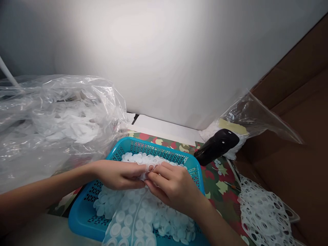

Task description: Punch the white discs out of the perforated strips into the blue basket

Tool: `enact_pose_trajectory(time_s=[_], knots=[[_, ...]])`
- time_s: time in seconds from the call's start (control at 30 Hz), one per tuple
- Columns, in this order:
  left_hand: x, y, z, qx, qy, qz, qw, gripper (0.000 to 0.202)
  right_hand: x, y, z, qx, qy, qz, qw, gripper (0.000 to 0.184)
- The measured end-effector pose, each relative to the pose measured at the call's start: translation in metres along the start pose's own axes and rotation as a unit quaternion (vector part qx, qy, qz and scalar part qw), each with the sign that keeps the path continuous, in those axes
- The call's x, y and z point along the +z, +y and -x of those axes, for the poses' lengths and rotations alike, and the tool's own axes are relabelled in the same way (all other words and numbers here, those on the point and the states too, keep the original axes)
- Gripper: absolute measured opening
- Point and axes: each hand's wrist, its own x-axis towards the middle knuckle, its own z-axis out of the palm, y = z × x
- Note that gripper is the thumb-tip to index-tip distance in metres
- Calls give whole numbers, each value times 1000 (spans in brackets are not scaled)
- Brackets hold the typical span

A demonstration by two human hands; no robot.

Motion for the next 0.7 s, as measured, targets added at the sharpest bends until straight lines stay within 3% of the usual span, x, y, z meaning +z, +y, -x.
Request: enact_pose_trajectory(time_s=[0.2, 0.33, 0.53, 0.7], knots=[[3, 1, -1, 15, 9, -29, 999, 0, 1, -2, 0, 5, -17, -3, 1000, 13], [3, 1, -1, 25, 9, -15, 1000, 2, 2, -5, 0, 37, -1, -39, 999, 13], [-5, 5, 2, 13, -4, 32, 999, 25, -2, -11, 0, 110, 138, -31, 984, 8], [-5, 5, 5, -31, -13, 41, 999, 45, -9, 0, 2, 207, 285, -36, 935, 15]])
